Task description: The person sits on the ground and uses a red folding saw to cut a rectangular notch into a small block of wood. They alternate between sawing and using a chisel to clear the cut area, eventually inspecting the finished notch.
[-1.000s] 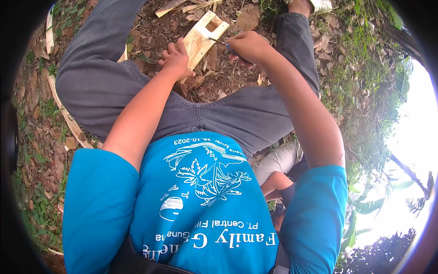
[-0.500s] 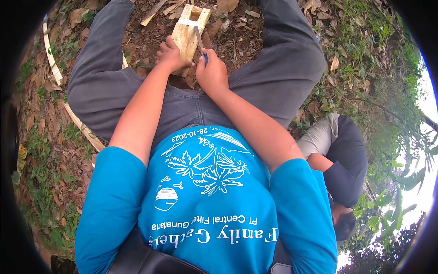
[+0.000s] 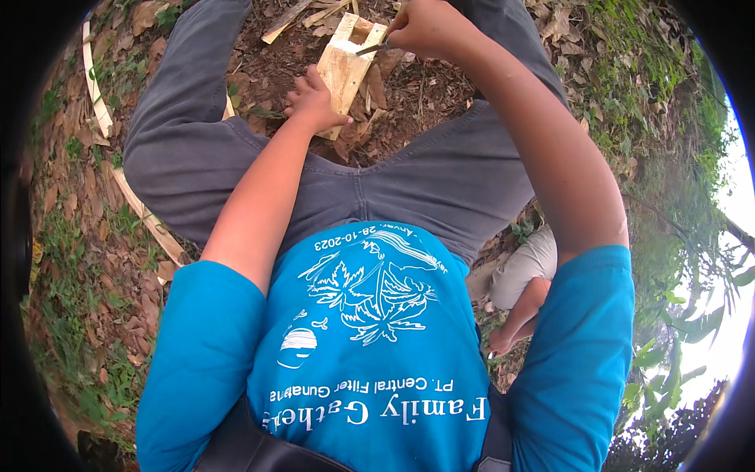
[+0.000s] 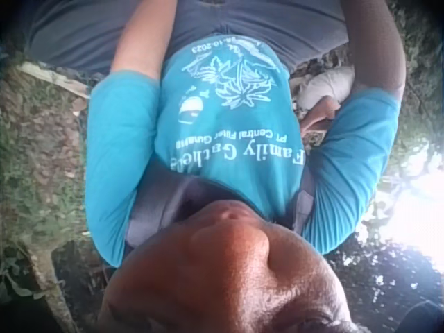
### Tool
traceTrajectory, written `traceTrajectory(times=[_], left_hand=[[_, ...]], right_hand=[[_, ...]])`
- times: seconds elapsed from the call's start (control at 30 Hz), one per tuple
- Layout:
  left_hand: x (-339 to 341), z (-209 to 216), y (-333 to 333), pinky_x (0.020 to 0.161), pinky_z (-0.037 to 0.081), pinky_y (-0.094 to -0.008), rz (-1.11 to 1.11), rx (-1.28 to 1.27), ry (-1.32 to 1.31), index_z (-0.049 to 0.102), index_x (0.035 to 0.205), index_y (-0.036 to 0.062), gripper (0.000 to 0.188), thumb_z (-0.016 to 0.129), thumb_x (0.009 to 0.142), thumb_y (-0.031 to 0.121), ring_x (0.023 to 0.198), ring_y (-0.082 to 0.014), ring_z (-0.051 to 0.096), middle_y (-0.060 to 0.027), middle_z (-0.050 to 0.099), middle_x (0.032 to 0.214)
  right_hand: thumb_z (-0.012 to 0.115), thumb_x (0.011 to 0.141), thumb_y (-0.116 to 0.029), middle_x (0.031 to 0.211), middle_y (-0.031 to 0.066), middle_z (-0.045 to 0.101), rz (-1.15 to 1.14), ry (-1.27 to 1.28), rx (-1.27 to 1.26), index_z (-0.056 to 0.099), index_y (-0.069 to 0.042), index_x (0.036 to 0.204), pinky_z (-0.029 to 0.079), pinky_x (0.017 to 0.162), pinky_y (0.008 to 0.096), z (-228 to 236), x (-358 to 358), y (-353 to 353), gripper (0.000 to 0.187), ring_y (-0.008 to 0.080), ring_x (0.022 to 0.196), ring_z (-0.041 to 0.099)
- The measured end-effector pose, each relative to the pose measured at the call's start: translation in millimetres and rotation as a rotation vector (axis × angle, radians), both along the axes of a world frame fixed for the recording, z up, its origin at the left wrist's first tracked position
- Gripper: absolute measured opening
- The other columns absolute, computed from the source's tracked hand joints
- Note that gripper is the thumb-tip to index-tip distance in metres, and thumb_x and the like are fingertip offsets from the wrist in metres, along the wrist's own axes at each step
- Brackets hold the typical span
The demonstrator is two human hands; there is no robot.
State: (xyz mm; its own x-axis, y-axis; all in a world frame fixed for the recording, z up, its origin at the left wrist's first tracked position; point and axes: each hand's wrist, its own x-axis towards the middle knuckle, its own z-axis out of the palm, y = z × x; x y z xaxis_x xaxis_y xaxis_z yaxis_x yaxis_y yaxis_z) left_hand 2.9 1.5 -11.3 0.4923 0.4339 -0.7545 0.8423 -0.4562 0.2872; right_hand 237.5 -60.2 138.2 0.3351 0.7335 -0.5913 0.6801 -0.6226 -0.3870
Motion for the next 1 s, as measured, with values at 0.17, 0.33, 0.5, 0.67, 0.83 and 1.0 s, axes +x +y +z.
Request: traceTrajectory(times=[0.17, 0.33, 0.5, 0.67, 0.83, 1.0], left_hand=[[3, 12, 0, 0.107, 0.039, -0.0614, 0.041, -0.023, 0.007, -0.006, 0.161, 0.0083, 0.145, 0.098, 0.066, 0.041, 0.139, -0.0464, 0.034, -0.0255, 0.023, 0.155], [6, 9, 0, 0.109, 0.038, -0.0647, 0.037, -0.066, 0.054, -0.011, 0.159, 0.0091, 0.146, 0.097, 0.068, 0.043, 0.141, -0.0488, 0.032, -0.0271, 0.02, 0.156], [7, 10, -2, 0.108, 0.039, -0.0585, 0.03, -0.042, 0.118, -0.012, 0.161, 0.0034, 0.149, 0.098, 0.068, 0.039, 0.136, -0.0444, 0.036, -0.0269, 0.023, 0.154], [15, -5, -7, 0.113, 0.033, -0.061, 0.205, -0.057, 0.057, -0.005, 0.164, 0.0177, 0.115, 0.076, 0.087, 0.048, 0.141, -0.0478, 0.031, -0.0229, 0.019, 0.161], [-16, -63, 13, 0.114, 0.035, -0.0619, 0.09, -0.018, 0.003, 0.008, 0.161, 0.0112, 0.124, 0.088, 0.073, 0.043, 0.144, -0.0474, 0.034, -0.023, 0.023, 0.16], [2, 36, 57, 0.103, 0.049, -0.0443, 0.051, 0.114, -0.473, 0.049, 0.146, 0.0038, 0.079, 0.086, 0.082, 0.033, 0.12, -0.0326, 0.057, -0.0198, 0.054, 0.136]], right_hand=[[0.073, 0.08, -0.022, 0.081, 0.0206, 0.075, 0.262, -0.148, -0.061, 0.081, -0.005, 0.093, 0.06, 0.074, 0.0409, 12, -7, 56, 0.023, 0.0316, 0.08, 0.076], [0.067, 0.086, -0.017, 0.086, 0.013, 0.077, 0.155, -0.094, -0.158, 0.081, -0.007, 0.105, 0.061, 0.069, 0.0374, 20, -26, 55, 0.026, 0.0224, 0.07, 0.075], [0.066, 0.083, -0.012, 0.094, 0.0174, 0.077, 0.053, -0.19, 0.082, 0.08, -0.011, 0.099, 0.058, 0.09, 0.0458, 12, -77, 15, 0.021, 0.0329, 0.095, 0.075], [0.066, 0.081, -0.005, 0.099, 0.0172, 0.07, -0.102, -0.009, 0.273, 0.075, -0.014, 0.092, 0.058, 0.079, 0.0477, -4, -184, -26, 0.017, 0.0382, 0.086, 0.072], [0.055, 0.084, 0.001, 0.099, 0.0155, 0.07, -0.36, 0.114, 0.484, 0.069, -0.008, 0.098, 0.056, 0.081, 0.0482, -38, -194, -58, 0.022, 0.0384, 0.092, 0.07], [0.055, 0.081, 0.006, 0.105, 0.0141, 0.072, -0.332, 0.267, 0.437, 0.075, -0.007, 0.102, 0.056, 0.089, 0.0436, -42, -128, -100, 0.031, 0.0345, 0.099, 0.071]])
